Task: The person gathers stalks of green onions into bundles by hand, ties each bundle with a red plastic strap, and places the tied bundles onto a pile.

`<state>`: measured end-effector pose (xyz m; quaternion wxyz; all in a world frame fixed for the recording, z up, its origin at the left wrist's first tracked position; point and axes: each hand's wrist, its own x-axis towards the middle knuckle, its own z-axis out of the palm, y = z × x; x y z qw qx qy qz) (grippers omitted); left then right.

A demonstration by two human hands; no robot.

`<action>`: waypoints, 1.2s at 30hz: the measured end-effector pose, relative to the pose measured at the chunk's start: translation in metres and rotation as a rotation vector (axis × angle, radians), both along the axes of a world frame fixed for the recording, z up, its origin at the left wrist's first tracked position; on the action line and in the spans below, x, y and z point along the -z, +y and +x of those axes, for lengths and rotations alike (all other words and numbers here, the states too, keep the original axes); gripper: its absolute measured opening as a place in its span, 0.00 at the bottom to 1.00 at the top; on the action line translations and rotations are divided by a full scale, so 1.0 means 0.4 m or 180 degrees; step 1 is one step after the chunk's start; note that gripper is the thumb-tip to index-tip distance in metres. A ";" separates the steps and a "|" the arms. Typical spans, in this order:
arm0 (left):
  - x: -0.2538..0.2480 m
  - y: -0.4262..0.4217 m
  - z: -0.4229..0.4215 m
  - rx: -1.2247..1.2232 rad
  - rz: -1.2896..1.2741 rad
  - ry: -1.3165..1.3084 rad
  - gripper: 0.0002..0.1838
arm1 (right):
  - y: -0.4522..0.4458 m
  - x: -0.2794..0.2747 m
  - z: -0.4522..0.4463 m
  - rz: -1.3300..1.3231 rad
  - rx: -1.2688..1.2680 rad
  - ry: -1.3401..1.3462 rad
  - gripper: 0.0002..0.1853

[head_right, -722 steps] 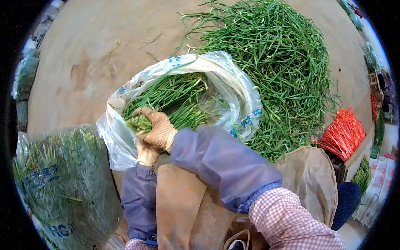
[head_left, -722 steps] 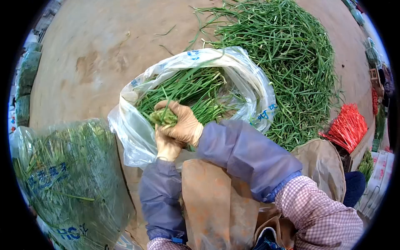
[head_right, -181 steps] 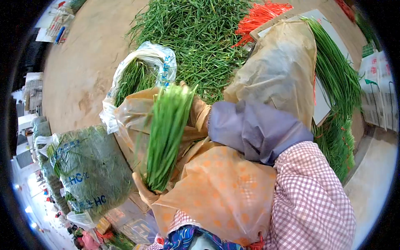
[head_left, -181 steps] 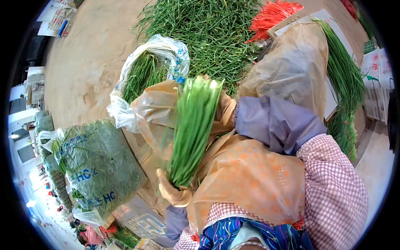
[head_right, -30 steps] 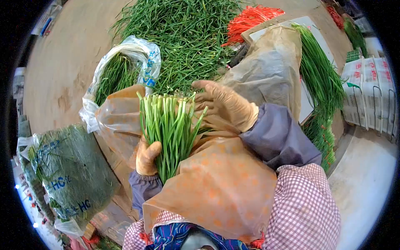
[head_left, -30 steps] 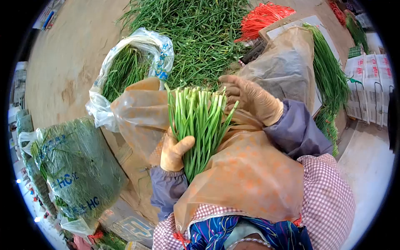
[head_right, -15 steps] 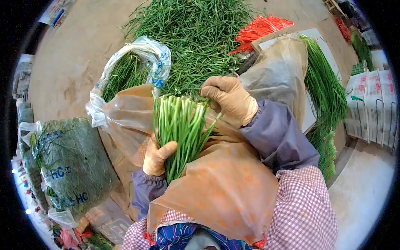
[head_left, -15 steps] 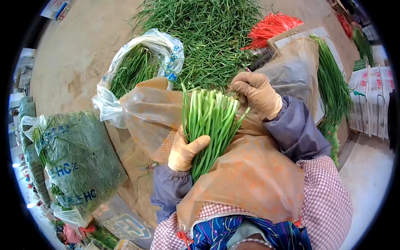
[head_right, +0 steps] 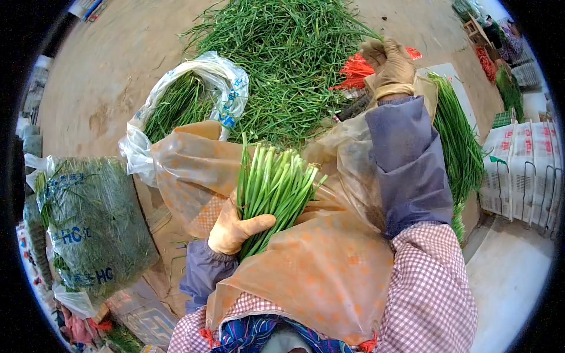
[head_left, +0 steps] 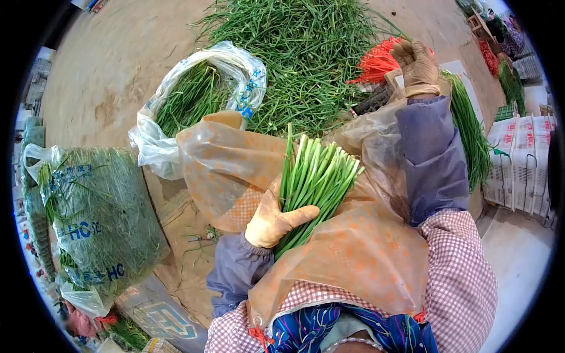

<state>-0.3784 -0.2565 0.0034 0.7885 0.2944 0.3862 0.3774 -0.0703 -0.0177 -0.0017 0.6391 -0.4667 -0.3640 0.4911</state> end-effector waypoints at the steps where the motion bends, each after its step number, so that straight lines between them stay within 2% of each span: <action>1: 0.005 0.000 0.002 -0.0008 -0.0006 0.0024 0.40 | 0.010 -0.009 -0.001 -0.0003 0.0075 -0.0285 0.07; 2: 0.016 -0.001 0.003 0.0015 0.0020 0.0029 0.39 | 0.006 0.018 -0.019 0.0120 -0.0409 -0.0420 0.12; 4: 0.018 0.002 0.006 0.0012 -0.0007 -0.0030 0.39 | -0.078 -0.033 -0.139 -0.0153 -0.1000 -0.0417 0.13; 6: 0.018 0.006 0.004 0.0031 -0.0081 -0.0141 0.38 | -0.119 -0.046 -0.196 0.0048 -0.1596 0.0429 0.14; 8: 0.008 0.012 -0.002 0.0110 -0.0176 -0.0303 0.35 | -0.166 -0.112 -0.254 0.0039 -0.2362 0.0407 0.12; 9: 0.014 0.010 -0.002 -0.0017 -0.0278 -0.0442 0.34 | -0.185 -0.143 -0.274 0.0066 -0.3067 0.0369 0.11; 11: 0.033 -0.005 -0.006 -0.0297 -0.0482 -0.0727 0.31 | -0.212 -0.185 -0.295 0.0183 -0.4236 -0.0621 0.08; 12: 0.024 0.003 -0.014 -0.0290 -0.0244 -0.0358 0.32 | -0.225 -0.180 -0.306 0.0507 -0.4322 -0.1017 0.07; 13: 0.032 0.002 -0.020 -0.0335 -0.0528 -0.0719 0.33 | -0.232 -0.166 -0.315 0.0831 -0.4405 -0.1411 0.06; 14: 0.047 -0.002 -0.026 -0.0375 -0.0812 -0.1085 0.34 | -0.225 -0.139 -0.312 0.1139 -0.4539 -0.1375 0.07; 15: 0.057 -0.002 -0.029 -0.0411 -0.1090 -0.1454 0.35 | -0.227 -0.130 -0.306 0.1241 -0.4333 -0.1657 0.07; 16: 0.060 0.000 -0.031 -0.0301 -0.0904 -0.1824 0.38 | -0.228 -0.124 -0.298 0.1343 -0.4120 -0.1934 0.07; 18: 0.069 0.004 -0.034 -0.0019 -0.0567 -0.1125 0.38 | -0.233 -0.125 -0.283 0.1576 -0.3775 -0.2498 0.08; 21: 0.031 0.005 -0.022 0.0155 0.0057 0.0099 0.37 | -0.239 -0.117 -0.274 0.1718 -0.3736 -0.2530 0.09; 22: 0.026 0.007 -0.012 0.0102 -0.0015 -0.0028 0.38 | -0.240 -0.115 -0.263 0.1384 -0.3767 -0.2293 0.10; 25: 0.019 0.004 0.010 -0.0024 -0.0049 -0.0270 0.40 | -0.228 -0.119 -0.270 0.0413 -0.2741 -0.2109 0.11; 26: 0.017 0.002 0.013 -0.0057 -0.0032 -0.0324 0.41 | -0.207 -0.111 -0.268 0.0287 -0.2713 -0.1829 0.15; 29: 0.008 0.004 0.007 0.0046 -0.0055 -0.0299 0.43 | -0.165 -0.081 -0.292 0.0823 -0.2017 -0.1167 0.23; 30: 0.002 0.006 0.005 0.0054 -0.0013 -0.0274 0.43 | -0.158 -0.106 -0.302 0.1037 -0.2051 -0.1338 0.30; 32: -0.009 0.011 0.000 0.0077 0.0064 -0.0211 0.44 | -0.152 -0.051 -0.297 0.1569 -0.3499 -0.1646 0.30; 34: -0.008 0.015 -0.012 0.0137 0.0163 0.0027 0.44 | -0.204 -0.075 -0.307 -0.0019 -0.4668 -0.1844 0.28; 35: -0.005 0.016 -0.017 0.0155 0.0213 0.0134 0.44 | -0.207 -0.054 -0.300 0.0613 -0.4693 -0.1866 0.25; 36: 0.006 0.011 -0.020 0.0103 0.0258 0.0203 0.44 | -0.214 -0.056 -0.297 0.0276 -0.4267 -0.1563 0.24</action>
